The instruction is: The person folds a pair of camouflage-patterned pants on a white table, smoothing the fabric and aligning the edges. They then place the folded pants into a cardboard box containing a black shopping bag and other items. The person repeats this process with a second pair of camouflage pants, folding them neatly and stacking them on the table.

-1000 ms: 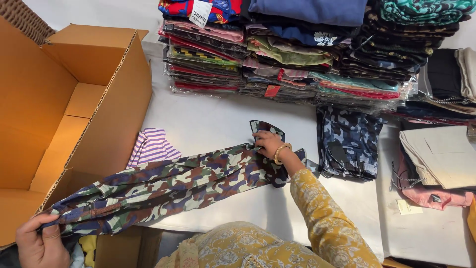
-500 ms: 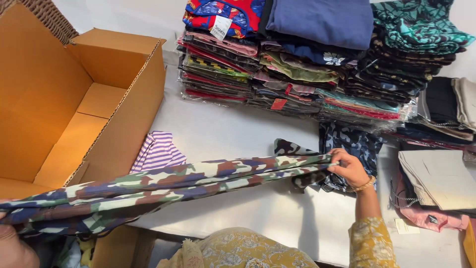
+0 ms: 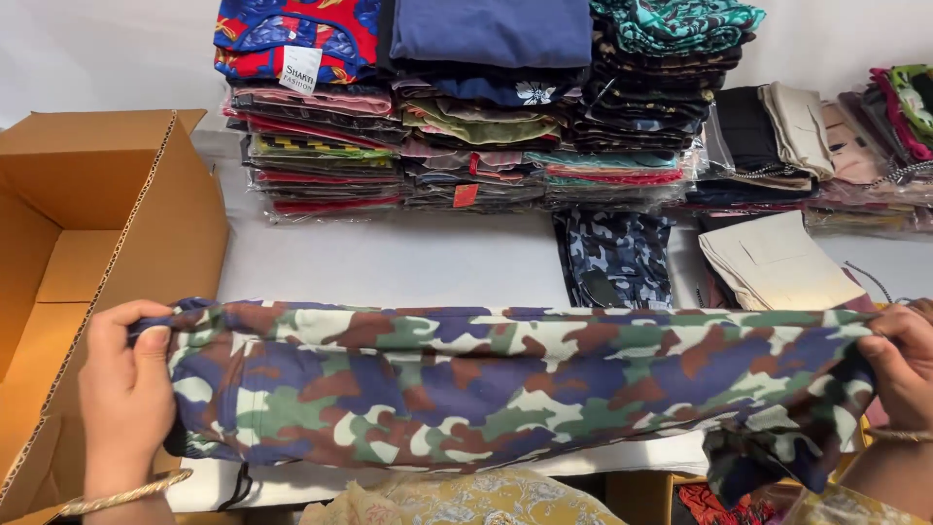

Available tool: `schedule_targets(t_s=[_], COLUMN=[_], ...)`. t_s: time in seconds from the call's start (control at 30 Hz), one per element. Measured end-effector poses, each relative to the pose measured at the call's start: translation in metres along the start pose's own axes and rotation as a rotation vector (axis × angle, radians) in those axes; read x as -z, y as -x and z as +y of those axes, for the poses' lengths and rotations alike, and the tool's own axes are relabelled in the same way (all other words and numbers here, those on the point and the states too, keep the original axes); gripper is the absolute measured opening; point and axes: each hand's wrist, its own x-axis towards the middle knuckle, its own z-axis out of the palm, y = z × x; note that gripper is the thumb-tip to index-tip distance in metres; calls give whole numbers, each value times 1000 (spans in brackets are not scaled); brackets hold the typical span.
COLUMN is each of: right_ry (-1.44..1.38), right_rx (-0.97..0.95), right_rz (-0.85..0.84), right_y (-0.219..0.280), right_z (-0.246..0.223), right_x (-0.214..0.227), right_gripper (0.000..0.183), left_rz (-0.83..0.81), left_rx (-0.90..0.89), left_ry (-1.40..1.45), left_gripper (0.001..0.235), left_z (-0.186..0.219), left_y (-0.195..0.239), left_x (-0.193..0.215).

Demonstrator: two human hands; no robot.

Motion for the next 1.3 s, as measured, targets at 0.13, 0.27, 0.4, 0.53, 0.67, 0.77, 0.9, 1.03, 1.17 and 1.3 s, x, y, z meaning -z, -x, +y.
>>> schedule_targets(t_s=[0.13,0.27,0.4,0.53,0.67,0.77,0.9,1.03,1.17,1.3], right_ry=[380,447,352,327,194,297,690,558,541,656], right_rx=[-127,-143,-194,-367,-603,-710,-290,-691,-397,-77], right_rz=[-172,-364,-240,-145,70,32,4,15,200,395], right_y=[-60,-77,-68,-19,54,103,124,116,60,0], right_z=[34,80,109,125,168,179,168,198,154,96], right_x=[-96,-226,-280,-252,-213,-205,-238,-246,-216,-175], right_gripper=[16,25,34,31,25,27,76,61,23,30], left_rz=[-68,-180,-244,-244,-217,-163,-164,-107,-6,82], left_rx=[12,38,55,64,228,336,369,323,267,215], left_ry=[-231,-492,-534,-471,-593,-617,-612,-686,-634,-672], left_gripper=[17,36,60,60,80,94,83,53,51,51], left_z=[-51,-125,-215,-279,-328,-315,-349,-346,-324,-331], left_y=[-35,-50,-38,10,54,62,51,28,20,39], left_x=[-48,-91,-118,-119,-128,-138,-146,-135,-133,-150])
